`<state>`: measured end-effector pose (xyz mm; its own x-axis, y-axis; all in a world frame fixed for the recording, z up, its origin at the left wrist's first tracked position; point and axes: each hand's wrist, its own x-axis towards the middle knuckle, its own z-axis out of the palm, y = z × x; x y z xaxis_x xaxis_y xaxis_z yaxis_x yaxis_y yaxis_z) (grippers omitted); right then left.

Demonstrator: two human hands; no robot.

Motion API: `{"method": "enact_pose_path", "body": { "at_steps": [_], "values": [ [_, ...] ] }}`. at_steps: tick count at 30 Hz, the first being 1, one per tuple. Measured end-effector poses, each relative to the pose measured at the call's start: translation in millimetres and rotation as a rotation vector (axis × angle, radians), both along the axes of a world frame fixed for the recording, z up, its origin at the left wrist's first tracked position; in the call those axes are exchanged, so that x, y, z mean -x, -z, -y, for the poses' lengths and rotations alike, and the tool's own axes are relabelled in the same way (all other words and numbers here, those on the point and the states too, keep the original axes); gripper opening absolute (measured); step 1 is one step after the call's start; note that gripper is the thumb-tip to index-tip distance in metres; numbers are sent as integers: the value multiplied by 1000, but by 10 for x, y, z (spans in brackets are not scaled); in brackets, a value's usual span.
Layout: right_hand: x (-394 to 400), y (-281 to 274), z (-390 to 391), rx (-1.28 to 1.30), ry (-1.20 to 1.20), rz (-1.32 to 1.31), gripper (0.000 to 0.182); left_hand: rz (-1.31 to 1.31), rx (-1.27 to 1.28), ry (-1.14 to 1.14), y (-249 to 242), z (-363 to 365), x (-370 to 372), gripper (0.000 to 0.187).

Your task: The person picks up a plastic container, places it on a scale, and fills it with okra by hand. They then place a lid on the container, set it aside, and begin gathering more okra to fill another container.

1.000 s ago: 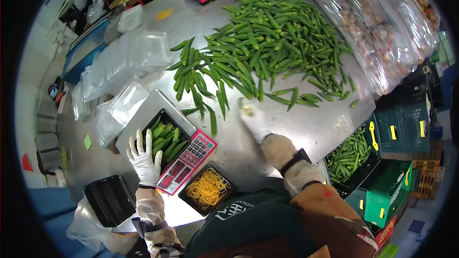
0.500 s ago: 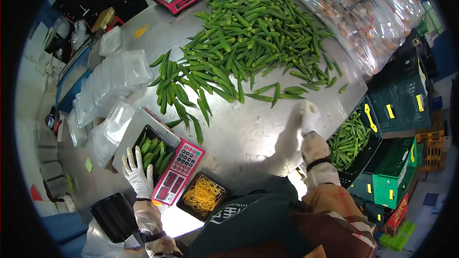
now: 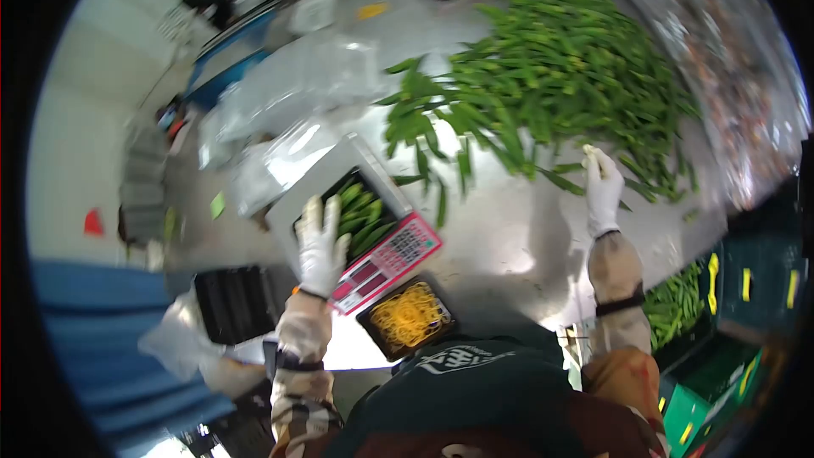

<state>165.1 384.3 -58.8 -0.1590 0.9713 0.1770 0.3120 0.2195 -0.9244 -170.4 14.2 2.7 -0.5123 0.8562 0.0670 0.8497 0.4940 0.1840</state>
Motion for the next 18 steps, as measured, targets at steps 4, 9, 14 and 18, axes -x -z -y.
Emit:
{"method": "enact_pose_path", "body": {
  "at_steps": [4, 9, 14, 18],
  "values": [
    [843, -788, 831, 388, -485, -246, 22, 294, -198, 20, 21, -19, -43, 82],
    [1786, -801, 1698, 456, -970, -459, 22, 239, -417, -79, -9, 195, 106, 75],
    [2066, -505, 1952, 438, -1045, -65, 30, 216, -616, -299, 40, 631, 463, 57],
    [1925, -448, 1893, 470, -934, -87, 29, 325, -704, -469, 240, 735, 957, 45]
  ]
}}
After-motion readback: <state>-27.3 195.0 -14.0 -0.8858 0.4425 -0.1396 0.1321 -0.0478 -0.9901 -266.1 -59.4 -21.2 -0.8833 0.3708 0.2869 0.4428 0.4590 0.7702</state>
